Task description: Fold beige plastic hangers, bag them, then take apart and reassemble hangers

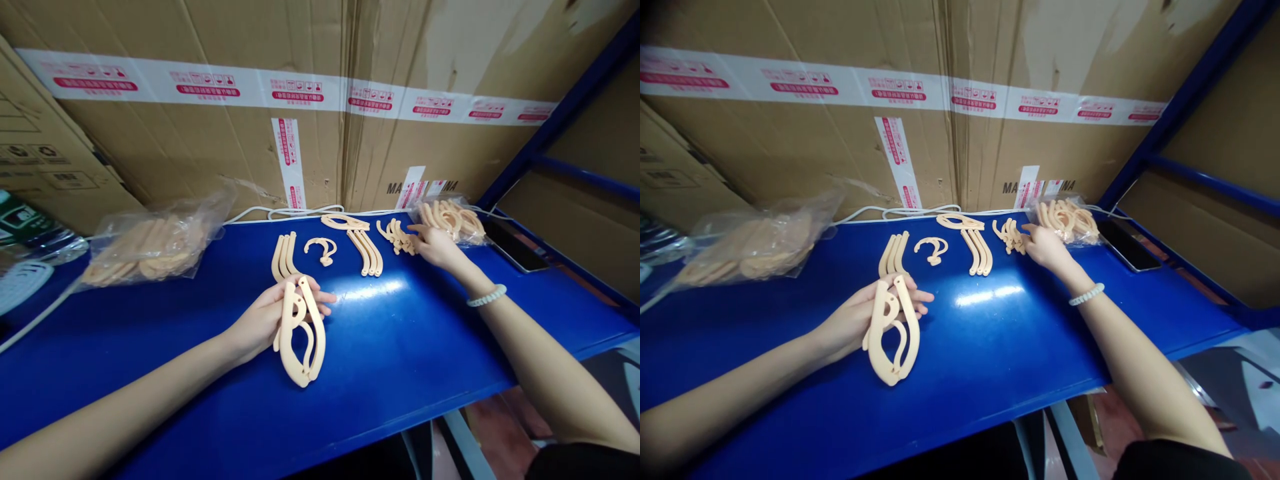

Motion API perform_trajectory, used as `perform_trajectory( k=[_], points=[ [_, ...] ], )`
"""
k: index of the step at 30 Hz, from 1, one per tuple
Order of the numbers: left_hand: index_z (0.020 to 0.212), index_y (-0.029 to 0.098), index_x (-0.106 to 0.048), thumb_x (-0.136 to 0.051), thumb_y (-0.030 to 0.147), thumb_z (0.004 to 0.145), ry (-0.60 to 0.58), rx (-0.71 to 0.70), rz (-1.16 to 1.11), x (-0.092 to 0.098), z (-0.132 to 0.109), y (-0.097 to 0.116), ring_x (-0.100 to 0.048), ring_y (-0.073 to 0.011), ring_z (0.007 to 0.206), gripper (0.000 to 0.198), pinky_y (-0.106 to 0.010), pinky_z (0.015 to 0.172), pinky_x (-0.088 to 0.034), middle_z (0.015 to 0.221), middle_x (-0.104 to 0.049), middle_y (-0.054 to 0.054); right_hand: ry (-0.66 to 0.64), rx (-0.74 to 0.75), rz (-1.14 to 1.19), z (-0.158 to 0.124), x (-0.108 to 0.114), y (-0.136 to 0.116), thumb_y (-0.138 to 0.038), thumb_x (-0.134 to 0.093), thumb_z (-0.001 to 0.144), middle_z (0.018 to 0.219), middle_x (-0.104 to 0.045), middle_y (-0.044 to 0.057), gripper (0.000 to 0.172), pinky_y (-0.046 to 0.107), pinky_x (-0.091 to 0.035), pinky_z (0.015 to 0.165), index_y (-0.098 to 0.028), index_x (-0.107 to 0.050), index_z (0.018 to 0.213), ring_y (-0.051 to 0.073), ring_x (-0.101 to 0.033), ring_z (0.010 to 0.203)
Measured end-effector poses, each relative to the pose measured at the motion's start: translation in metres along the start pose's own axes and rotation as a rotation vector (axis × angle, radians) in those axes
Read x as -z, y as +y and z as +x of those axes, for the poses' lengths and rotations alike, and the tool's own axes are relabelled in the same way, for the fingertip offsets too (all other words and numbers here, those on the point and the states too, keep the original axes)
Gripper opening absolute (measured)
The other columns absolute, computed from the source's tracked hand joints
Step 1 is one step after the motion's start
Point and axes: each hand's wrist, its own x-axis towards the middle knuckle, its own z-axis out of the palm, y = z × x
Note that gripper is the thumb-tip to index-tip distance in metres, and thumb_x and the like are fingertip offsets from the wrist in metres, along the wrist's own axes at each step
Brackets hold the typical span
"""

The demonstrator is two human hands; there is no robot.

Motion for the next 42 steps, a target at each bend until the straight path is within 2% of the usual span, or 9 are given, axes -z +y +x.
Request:
perform_trajectory(
  k=[5, 8, 11, 14, 21, 28, 31, 36, 42],
  points=[
    [0.099, 0.016, -0.067, -0.071, 0.017, 0.084, 0.020, -0.024, 0.024, -0.001, -0.001, 0.001, -0.073, -0.0198, 0.088, 0.016, -0.027, 0.076, -0.058, 0.103, -0.075, -0.009, 0.163, 0.162, 0.107, -0.019, 0.004, -0.028, -0.024, -0.048, 0.098, 0.093, -0.071, 0.017, 0.040, 0.045, -0.052, 0.087, -0.006, -0.061, 0.132, 0.031, -0.068, 0.088],
    [0.100, 0.015, -0.069, -0.071, 0.018, 0.083, 0.036, -0.044, 0.024, -0.001, 0.000, 0.001, -0.072, -0.0198, 0.087, 0.018, -0.027, 0.075, -0.058, 0.099, -0.074, -0.008, 0.295, 0.554, 0.309, -0.048, 0.002, -0.076, -0.023, -0.052, 0.099, 0.095, -0.068, 0.010, 0.038, 0.042, -0.054, 0.083, -0.015, -0.056, 0.136, 0.025, -0.064, 0.088],
    [0.101, 0.016, -0.070, -0.071, 0.017, 0.081, 0.045, -0.050, 0.004, -0.002, 0.001, 0.001, -0.072, -0.0200, 0.083, 0.021, -0.028, 0.073, -0.058, 0.095, -0.074, -0.008, 0.188, 1.001, 0.277, -0.082, -0.004, -0.124, -0.020, -0.057, 0.099, 0.112, -0.067, 0.011, 0.031, 0.040, -0.053, 0.087, -0.020, -0.060, 0.131, 0.024, -0.062, 0.103],
    [0.103, 0.016, -0.070, -0.071, 0.016, 0.080, 0.057, -0.063, -0.012, -0.002, 0.001, 0.001, -0.072, -0.0194, 0.081, 0.023, -0.028, 0.074, -0.057, 0.096, -0.074, -0.007, 0.180, 1.224, 0.172, -0.104, -0.012, -0.147, -0.014, -0.055, 0.100, 0.114, -0.071, 0.007, 0.024, 0.041, -0.049, 0.100, -0.019, -0.067, 0.120, 0.023, -0.060, 0.115],
    [0.127, 0.011, -0.059, -0.056, 0.050, 0.096, 0.083, -0.065, -0.190, -0.005, -0.001, 0.006, -0.072, -0.0261, 0.091, 0.050, -0.040, 0.085, -0.056, 0.106, -0.074, -0.017, 0.343, 1.305, 0.107, -0.108, -0.025, -0.150, -0.010, -0.052, 0.099, 0.107, -0.073, 0.007, 0.022, 0.046, -0.045, 0.108, -0.014, -0.073, 0.097, 0.024, -0.064, 0.110],
    [0.144, 0.019, -0.042, -0.072, 0.031, 0.090, 0.017, -0.104, -0.002, -0.003, -0.006, -0.005, -0.070, -0.0252, 0.102, 0.063, -0.038, 0.090, -0.056, 0.123, -0.069, -0.016, 0.336, 1.254, 0.089, -0.104, -0.024, -0.146, -0.009, -0.048, 0.099, 0.106, -0.073, 0.009, 0.024, 0.046, -0.046, 0.106, -0.015, -0.069, 0.090, 0.024, -0.063, 0.113],
    [0.133, 0.017, -0.053, -0.062, 0.044, 0.096, -0.030, -0.139, 0.180, -0.003, -0.009, -0.008, -0.070, -0.0220, 0.092, 0.046, -0.035, 0.082, -0.058, 0.115, -0.070, -0.014, 0.302, 1.208, 0.045, -0.101, -0.022, -0.144, -0.007, -0.044, 0.100, 0.099, -0.072, 0.009, 0.027, 0.044, -0.045, 0.103, -0.016, -0.066, 0.088, 0.021, -0.064, 0.104],
    [0.100, 0.014, -0.059, -0.059, 0.049, 0.097, 0.127, -0.230, 0.395, -0.006, -0.013, -0.009, -0.063, -0.0116, 0.061, 0.035, -0.021, 0.056, -0.054, 0.073, -0.063, 0.000, 0.249, 1.194, 0.001, -0.101, -0.023, -0.143, -0.009, -0.038, 0.102, 0.080, -0.066, 0.004, 0.033, 0.035, -0.042, 0.074, -0.018, -0.060, 0.079, 0.017, -0.053, 0.069],
    [0.094, 0.014, -0.056, -0.062, 0.050, 0.094, 0.112, -0.172, 0.346, -0.007, -0.012, -0.006, -0.062, -0.0097, 0.053, 0.037, -0.018, 0.049, -0.054, 0.072, -0.066, 0.000, 0.128, 1.117, -0.005, -0.103, -0.026, -0.140, -0.009, -0.039, 0.096, 0.073, -0.056, 0.002, 0.026, 0.035, -0.030, 0.063, -0.017, -0.061, 0.086, 0.018, -0.044, 0.063]
  ],
)
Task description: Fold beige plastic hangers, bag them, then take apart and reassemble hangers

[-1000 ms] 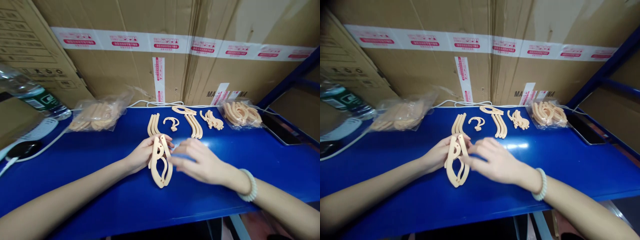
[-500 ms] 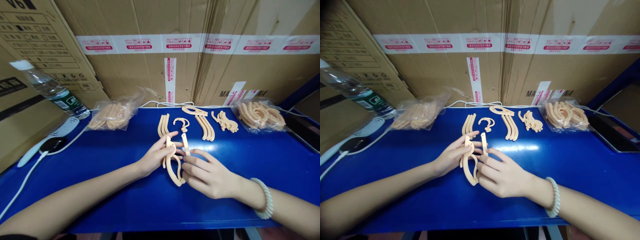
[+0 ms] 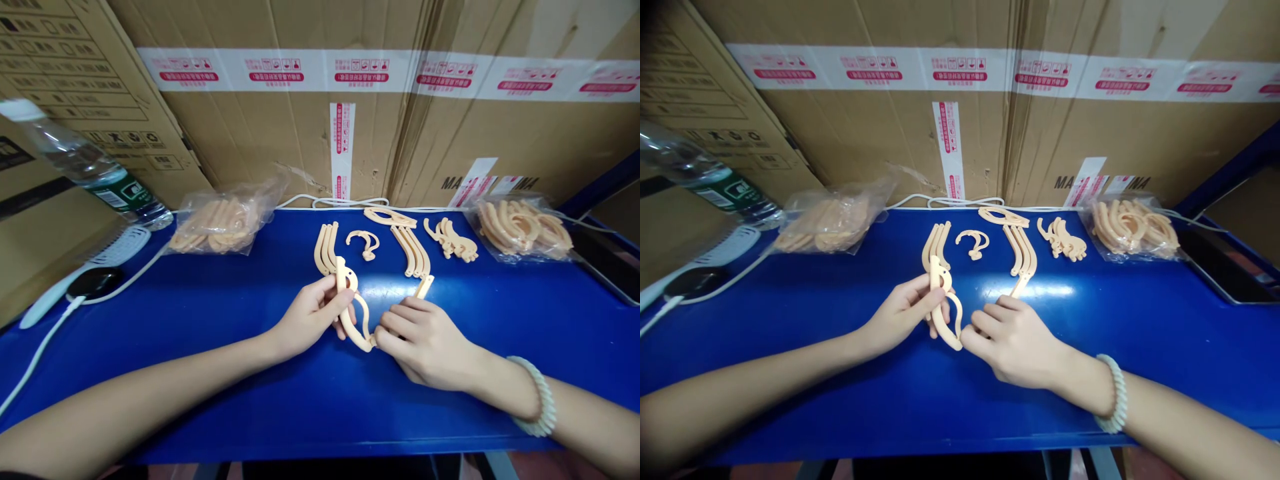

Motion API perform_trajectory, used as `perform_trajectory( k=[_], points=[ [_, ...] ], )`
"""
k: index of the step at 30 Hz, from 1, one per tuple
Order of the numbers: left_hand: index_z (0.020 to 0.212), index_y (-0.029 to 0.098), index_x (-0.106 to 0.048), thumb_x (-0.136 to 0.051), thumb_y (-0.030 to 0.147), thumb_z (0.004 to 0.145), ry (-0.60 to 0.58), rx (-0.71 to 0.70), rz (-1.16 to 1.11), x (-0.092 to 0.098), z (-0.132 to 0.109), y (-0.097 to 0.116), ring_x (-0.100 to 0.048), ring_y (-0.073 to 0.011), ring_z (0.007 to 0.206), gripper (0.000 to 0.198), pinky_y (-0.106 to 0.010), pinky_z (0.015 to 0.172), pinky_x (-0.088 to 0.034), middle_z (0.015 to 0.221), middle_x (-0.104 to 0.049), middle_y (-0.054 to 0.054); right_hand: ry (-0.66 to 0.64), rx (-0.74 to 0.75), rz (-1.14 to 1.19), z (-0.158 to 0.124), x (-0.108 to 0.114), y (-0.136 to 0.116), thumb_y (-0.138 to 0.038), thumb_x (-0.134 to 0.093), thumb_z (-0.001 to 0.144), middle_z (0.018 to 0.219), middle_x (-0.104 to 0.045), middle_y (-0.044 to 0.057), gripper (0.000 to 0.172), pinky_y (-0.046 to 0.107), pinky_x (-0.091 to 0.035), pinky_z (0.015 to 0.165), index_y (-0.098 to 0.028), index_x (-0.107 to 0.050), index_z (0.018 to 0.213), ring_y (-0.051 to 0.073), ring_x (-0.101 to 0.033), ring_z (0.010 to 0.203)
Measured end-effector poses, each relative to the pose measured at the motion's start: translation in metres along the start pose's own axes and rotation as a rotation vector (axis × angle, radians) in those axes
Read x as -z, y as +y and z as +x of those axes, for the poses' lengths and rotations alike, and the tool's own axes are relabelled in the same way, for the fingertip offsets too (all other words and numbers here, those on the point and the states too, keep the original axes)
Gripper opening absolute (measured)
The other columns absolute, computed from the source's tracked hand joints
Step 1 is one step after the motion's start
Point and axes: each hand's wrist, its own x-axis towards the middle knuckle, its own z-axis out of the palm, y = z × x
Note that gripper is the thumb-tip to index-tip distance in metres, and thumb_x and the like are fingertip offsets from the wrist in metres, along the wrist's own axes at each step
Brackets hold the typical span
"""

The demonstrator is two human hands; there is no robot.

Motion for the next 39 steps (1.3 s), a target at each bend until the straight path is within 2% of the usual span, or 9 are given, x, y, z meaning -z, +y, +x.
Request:
perform_trajectory(
  k=[4, 15, 21, 24, 27, 30, 34, 36, 39],
  points=[
    [0.094, 0.013, -0.058, -0.065, 0.053, 0.091, 0.012, 0.016, -0.027, 0.001, 0.000, 0.001, -0.066, -0.0106, 0.055, 0.041, -0.019, 0.053, -0.057, 0.073, -0.069, -0.002, 0.002, -0.040, 0.014, -0.001, 0.000, 0.001, -0.007, -0.040, 0.093, 0.073, -0.056, 0.002, 0.025, 0.035, -0.029, 0.065, -0.017, -0.061, 0.086, 0.018, -0.043, 0.064],
    [0.097, 0.013, -0.059, -0.069, 0.058, 0.086, 0.057, 0.037, -0.030, 0.001, 0.001, 0.002, -0.068, -0.0134, 0.054, 0.047, -0.023, 0.054, -0.059, 0.071, -0.069, -0.002, 0.048, -0.045, 0.052, -0.002, -0.001, 0.002, -0.007, -0.035, 0.099, 0.071, -0.058, 0.004, 0.032, 0.036, -0.029, 0.064, -0.014, -0.064, 0.088, 0.018, -0.043, 0.064],
    [0.095, 0.012, -0.060, -0.072, 0.056, 0.084, 0.149, 0.066, -0.157, 0.005, 0.006, -0.003, -0.065, -0.0119, 0.050, 0.047, -0.020, 0.048, -0.056, 0.064, -0.068, -0.001, 0.178, -0.001, -0.004, -0.003, 0.009, 0.006, -0.010, -0.042, 0.102, 0.077, -0.065, 0.006, 0.027, 0.035, -0.037, 0.069, -0.016, -0.063, 0.086, 0.018, -0.051, 0.069],
    [0.098, 0.012, -0.061, -0.075, 0.055, 0.083, 0.152, 0.058, -0.196, 0.006, 0.007, -0.004, -0.067, -0.0131, 0.054, 0.048, -0.020, 0.049, -0.057, 0.066, -0.069, -0.003, 0.197, -0.089, 0.103, -0.008, 0.015, 0.017, -0.011, -0.043, 0.103, 0.079, -0.066, 0.006, 0.023, 0.034, -0.040, 0.069, -0.018, -0.061, 0.090, 0.018, -0.055, 0.070],
    [0.098, 0.012, -0.061, -0.075, 0.054, 0.083, 0.144, 0.049, -0.211, 0.006, 0.007, -0.003, -0.067, -0.0130, 0.055, 0.047, -0.020, 0.050, -0.057, 0.066, -0.070, -0.003, 0.211, -0.222, 0.215, -0.017, 0.021, 0.036, -0.011, -0.048, 0.101, 0.089, -0.069, 0.006, 0.017, 0.034, -0.047, 0.073, -0.020, -0.059, 0.110, 0.019, -0.061, 0.076],
    [0.096, 0.012, -0.061, -0.075, 0.054, 0.083, 0.138, 0.050, -0.219, 0.006, 0.006, -0.003, -0.067, -0.0128, 0.055, 0.047, -0.019, 0.049, -0.057, 0.066, -0.069, -0.002, 0.213, -0.341, 0.215, -0.027, 0.030, 0.058, -0.013, -0.053, 0.098, 0.112, -0.069, 0.009, 0.033, 0.038, -0.052, 0.085, -0.024, -0.054, 0.130, 0.023, -0.066, 0.097],
    [0.097, 0.012, -0.061, -0.075, 0.054, 0.083, 0.130, 0.054, -0.230, 0.006, 0.006, -0.004, -0.066, -0.0123, 0.054, 0.046, -0.020, 0.050, -0.057, 0.067, -0.069, -0.002, 0.171, -0.349, 0.124, -0.036, 0.039, 0.085, -0.014, -0.052, 0.098, 0.120, -0.067, 0.011, 0.018, 0.052, -0.046, 0.103, -0.024, -0.065, 0.105, 0.032, -0.054, 0.127],
    [0.098, 0.012, -0.061, -0.075, 0.054, 0.083, 0.130, 0.051, -0.233, 0.006, 0.006, -0.004, -0.066, -0.0122, 0.054, 0.046, -0.020, 0.049, -0.056, 0.067, -0.069, -0.002, 0.130, -0.348, 0.096, -0.039, 0.038, 0.094, -0.015, -0.052, 0.097, 0.121, -0.066, 0.012, 0.018, 0.054, -0.046, 0.101, -0.023, -0.067, 0.099, 0.033, -0.054, 0.124],
    [0.096, 0.012, -0.062, -0.075, 0.055, 0.083, 0.137, 0.049, -0.224, 0.005, 0.006, -0.002, -0.065, -0.0125, 0.054, 0.047, -0.020, 0.049, -0.056, 0.066, -0.068, -0.002, 0.053, -0.393, 0.074, -0.044, 0.032, 0.102, -0.016, -0.051, 0.096, 0.116, -0.065, 0.015, 0.020, 0.050, -0.051, 0.090, -0.020, -0.071, 0.094, 0.031, -0.060, 0.108]
  ],
)
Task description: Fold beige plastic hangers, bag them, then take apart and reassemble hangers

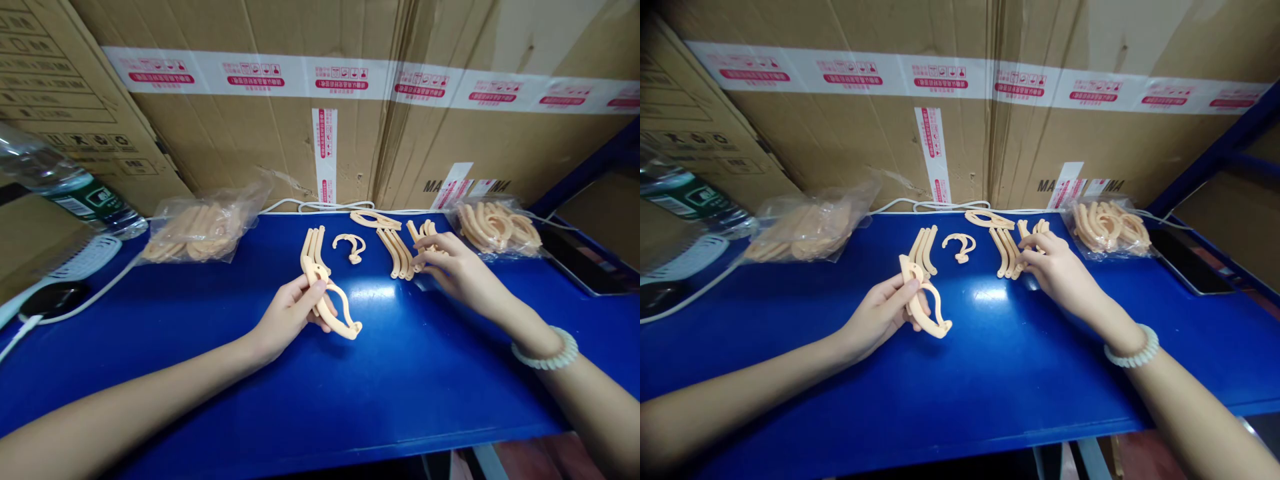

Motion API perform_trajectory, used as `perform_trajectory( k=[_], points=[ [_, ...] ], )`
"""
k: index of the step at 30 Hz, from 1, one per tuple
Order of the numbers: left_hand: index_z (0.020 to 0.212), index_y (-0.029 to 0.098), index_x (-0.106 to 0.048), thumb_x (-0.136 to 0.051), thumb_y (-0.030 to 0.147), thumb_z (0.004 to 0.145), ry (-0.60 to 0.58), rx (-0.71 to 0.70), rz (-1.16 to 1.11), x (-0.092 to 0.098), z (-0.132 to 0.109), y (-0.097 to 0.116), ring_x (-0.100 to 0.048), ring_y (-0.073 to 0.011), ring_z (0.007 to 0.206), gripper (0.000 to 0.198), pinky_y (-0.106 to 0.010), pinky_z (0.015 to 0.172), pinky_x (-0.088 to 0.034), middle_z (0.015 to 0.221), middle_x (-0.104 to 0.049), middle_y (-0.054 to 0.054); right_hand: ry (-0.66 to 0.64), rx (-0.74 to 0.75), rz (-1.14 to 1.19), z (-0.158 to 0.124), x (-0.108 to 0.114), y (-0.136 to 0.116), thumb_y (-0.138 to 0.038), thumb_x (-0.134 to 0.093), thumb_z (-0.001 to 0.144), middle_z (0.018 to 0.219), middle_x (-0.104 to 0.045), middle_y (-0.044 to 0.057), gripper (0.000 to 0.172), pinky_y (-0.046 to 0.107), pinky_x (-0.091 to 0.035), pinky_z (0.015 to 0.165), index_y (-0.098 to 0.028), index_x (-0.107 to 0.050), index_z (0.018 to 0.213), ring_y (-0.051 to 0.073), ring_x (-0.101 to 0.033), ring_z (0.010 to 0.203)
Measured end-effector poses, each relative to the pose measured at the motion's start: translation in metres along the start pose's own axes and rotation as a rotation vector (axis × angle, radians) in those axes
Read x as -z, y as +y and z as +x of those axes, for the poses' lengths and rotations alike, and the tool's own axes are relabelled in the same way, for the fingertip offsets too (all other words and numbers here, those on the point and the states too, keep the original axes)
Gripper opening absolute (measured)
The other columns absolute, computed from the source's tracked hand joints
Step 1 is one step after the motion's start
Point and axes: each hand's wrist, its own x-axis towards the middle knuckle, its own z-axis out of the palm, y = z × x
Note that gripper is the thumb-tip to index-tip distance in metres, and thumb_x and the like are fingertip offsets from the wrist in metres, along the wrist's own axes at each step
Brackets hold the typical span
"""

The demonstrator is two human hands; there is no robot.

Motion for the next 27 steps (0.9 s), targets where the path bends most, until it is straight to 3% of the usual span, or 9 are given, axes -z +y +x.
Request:
perform_trajectory(
  k=[4, 12, 20, 27],
  points=[
    [0.097, 0.012, -0.063, -0.076, 0.054, 0.083, 0.003, -0.001, -0.001, -0.001, 0.000, 0.001, -0.065, -0.0135, 0.056, 0.047, -0.021, 0.049, -0.056, 0.066, -0.068, -0.002, -0.075, -0.028, 0.013, -0.005, -0.007, 0.007, -0.013, -0.050, 0.094, 0.106, -0.066, 0.014, 0.023, 0.045, -0.053, 0.087, -0.018, -0.073, 0.092, 0.028, -0.063, 0.098],
    [0.098, 0.012, -0.061, -0.076, 0.054, 0.083, -0.015, 0.006, -0.016, 0.000, 0.000, 0.000, -0.064, -0.0133, 0.056, 0.047, -0.023, 0.050, -0.055, 0.068, -0.067, -0.003, -0.103, -0.067, 0.021, -0.010, -0.009, 0.013, -0.003, -0.046, 0.081, 0.101, -0.067, 0.013, 0.033, 0.043, -0.054, 0.086, -0.016, -0.070, 0.098, 0.028, -0.065, 0.099],
    [0.104, 0.013, -0.058, -0.074, 0.052, 0.085, -0.008, 0.006, -0.106, -0.002, -0.001, 0.003, -0.063, -0.0140, 0.062, 0.046, -0.023, 0.053, -0.054, 0.072, -0.067, -0.003, -0.174, -0.154, -0.037, -0.011, -0.005, 0.002, -0.009, -0.047, 0.089, 0.087, -0.071, 0.008, 0.025, 0.034, -0.053, 0.073, -0.016, -0.068, 0.100, 0.023, -0.069, 0.077],
    [0.103, 0.015, -0.058, -0.080, 0.032, 0.080, -0.084, -0.046, -0.052, 0.000, -0.002, 0.003, -0.065, -0.0167, 0.077, 0.037, -0.029, 0.069, -0.055, 0.085, -0.064, -0.003, -0.056, -0.126, -0.011, -0.007, -0.006, -0.016, -0.011, -0.044, 0.093, 0.095, -0.070, 0.012, 0.027, 0.040, -0.056, 0.077, -0.015, -0.066, 0.107, 0.025, -0.068, 0.086]
  ],
)
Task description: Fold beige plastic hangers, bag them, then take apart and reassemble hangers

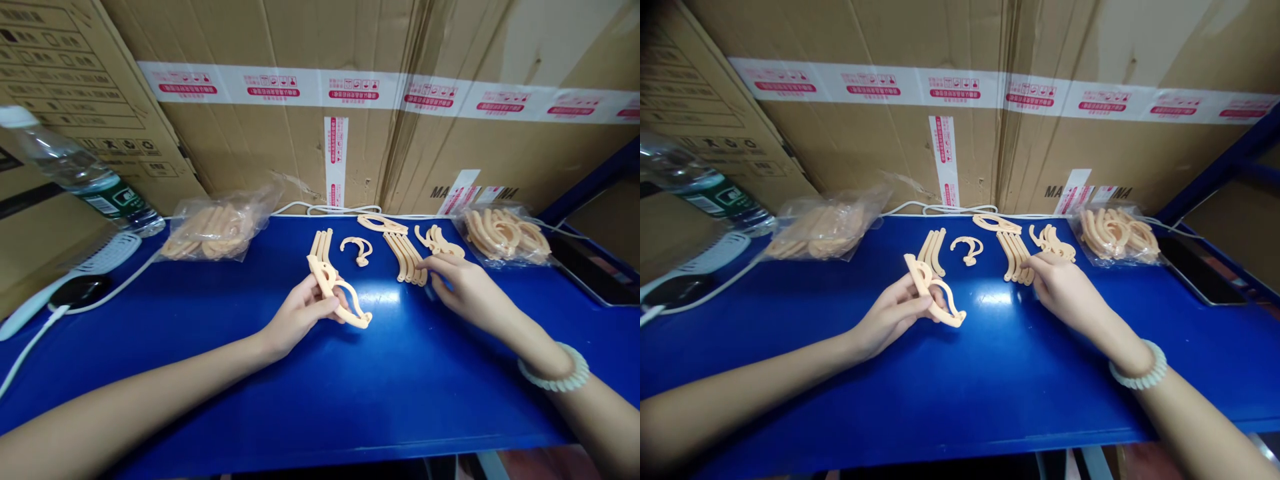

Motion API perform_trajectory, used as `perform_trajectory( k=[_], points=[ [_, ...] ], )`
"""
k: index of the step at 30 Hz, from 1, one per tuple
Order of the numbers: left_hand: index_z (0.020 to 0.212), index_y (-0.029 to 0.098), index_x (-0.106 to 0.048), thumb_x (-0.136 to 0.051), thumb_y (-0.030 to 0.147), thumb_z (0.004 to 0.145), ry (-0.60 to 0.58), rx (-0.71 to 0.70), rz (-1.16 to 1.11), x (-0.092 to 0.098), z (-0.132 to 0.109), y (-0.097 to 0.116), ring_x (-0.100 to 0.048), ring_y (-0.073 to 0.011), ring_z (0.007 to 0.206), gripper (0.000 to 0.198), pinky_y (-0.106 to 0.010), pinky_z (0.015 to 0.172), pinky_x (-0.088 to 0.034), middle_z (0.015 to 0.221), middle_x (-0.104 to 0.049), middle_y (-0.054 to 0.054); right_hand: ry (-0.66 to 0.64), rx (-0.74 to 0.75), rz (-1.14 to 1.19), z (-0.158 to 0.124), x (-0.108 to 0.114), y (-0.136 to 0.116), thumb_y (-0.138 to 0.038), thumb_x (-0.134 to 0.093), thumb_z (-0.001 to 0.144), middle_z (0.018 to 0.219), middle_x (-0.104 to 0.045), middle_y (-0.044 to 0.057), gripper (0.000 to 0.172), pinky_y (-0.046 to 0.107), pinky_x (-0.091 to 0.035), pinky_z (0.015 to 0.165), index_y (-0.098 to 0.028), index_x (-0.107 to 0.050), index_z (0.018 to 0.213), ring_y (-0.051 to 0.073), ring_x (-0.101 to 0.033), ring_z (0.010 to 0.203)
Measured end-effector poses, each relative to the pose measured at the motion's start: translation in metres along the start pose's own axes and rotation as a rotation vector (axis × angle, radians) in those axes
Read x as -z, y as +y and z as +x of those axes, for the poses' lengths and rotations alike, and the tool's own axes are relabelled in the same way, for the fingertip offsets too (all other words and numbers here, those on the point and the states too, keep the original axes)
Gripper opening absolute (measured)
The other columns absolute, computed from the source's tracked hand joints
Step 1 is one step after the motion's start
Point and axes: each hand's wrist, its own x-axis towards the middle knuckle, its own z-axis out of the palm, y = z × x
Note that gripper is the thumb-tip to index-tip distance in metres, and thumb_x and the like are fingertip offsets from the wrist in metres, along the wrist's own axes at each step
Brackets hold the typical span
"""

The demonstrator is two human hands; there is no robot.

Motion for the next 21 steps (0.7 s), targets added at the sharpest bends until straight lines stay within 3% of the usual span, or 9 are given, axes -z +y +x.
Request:
perform_trajectory(
  k=[5, 8, 11, 17, 21],
  points=[
    [0.119, 0.017, -0.058, -0.075, 0.034, 0.085, -0.005, -0.065, 0.099, 0.000, -0.003, -0.002, -0.062, -0.0160, 0.079, 0.041, -0.030, 0.073, -0.054, 0.093, -0.059, -0.003, 0.158, 0.104, 0.225, 0.007, -0.007, -0.045, -0.008, -0.046, 0.093, 0.113, -0.069, 0.012, 0.034, 0.041, -0.057, 0.088, -0.020, -0.062, 0.121, 0.025, -0.067, 0.104],
    [0.121, 0.017, -0.060, -0.069, 0.037, 0.089, 0.000, -0.117, 0.222, -0.004, -0.006, 0.000, -0.059, -0.0144, 0.072, 0.039, -0.028, 0.070, -0.052, 0.088, -0.060, -0.002, 0.142, 0.240, 0.248, 0.014, -0.013, -0.073, -0.007, -0.045, 0.092, 0.131, -0.061, 0.015, 0.042, 0.046, -0.055, 0.095, -0.020, -0.058, 0.130, 0.027, -0.060, 0.120],
    [0.123, 0.018, -0.059, -0.066, 0.041, 0.091, 0.017, -0.154, 0.292, -0.006, -0.009, 0.003, -0.059, -0.0157, 0.073, 0.040, -0.027, 0.067, -0.053, 0.091, -0.063, -0.004, 0.129, 0.374, 0.154, 0.021, -0.021, -0.093, -0.005, -0.045, 0.091, 0.133, -0.056, 0.020, 0.040, 0.048, -0.054, 0.092, -0.016, -0.060, 0.127, 0.030, -0.055, 0.122],
    [0.121, 0.018, -0.060, -0.066, 0.039, 0.091, 0.057, -0.182, 0.310, -0.004, -0.008, 0.002, -0.066, -0.0221, 0.098, 0.037, -0.029, 0.082, -0.057, 0.108, -0.066, -0.008, 0.173, 0.440, -0.042, 0.021, -0.039, -0.101, -0.009, -0.045, 0.096, 0.123, -0.060, 0.021, 0.033, 0.046, -0.052, 0.083, -0.013, -0.061, 0.124, 0.030, -0.056, 0.110],
    [0.115, 0.018, -0.059, -0.067, 0.040, 0.092, 0.051, -0.164, 0.300, -0.002, -0.006, -0.002, -0.065, -0.0178, 0.084, 0.033, -0.027, 0.074, -0.056, 0.101, -0.067, -0.006, 0.155, 0.376, -0.010, 0.015, -0.040, -0.096, -0.009, -0.046, 0.093, 0.123, -0.058, 0.020, 0.034, 0.044, -0.052, 0.082, -0.014, -0.061, 0.123, 0.030, -0.055, 0.108]
  ],
)
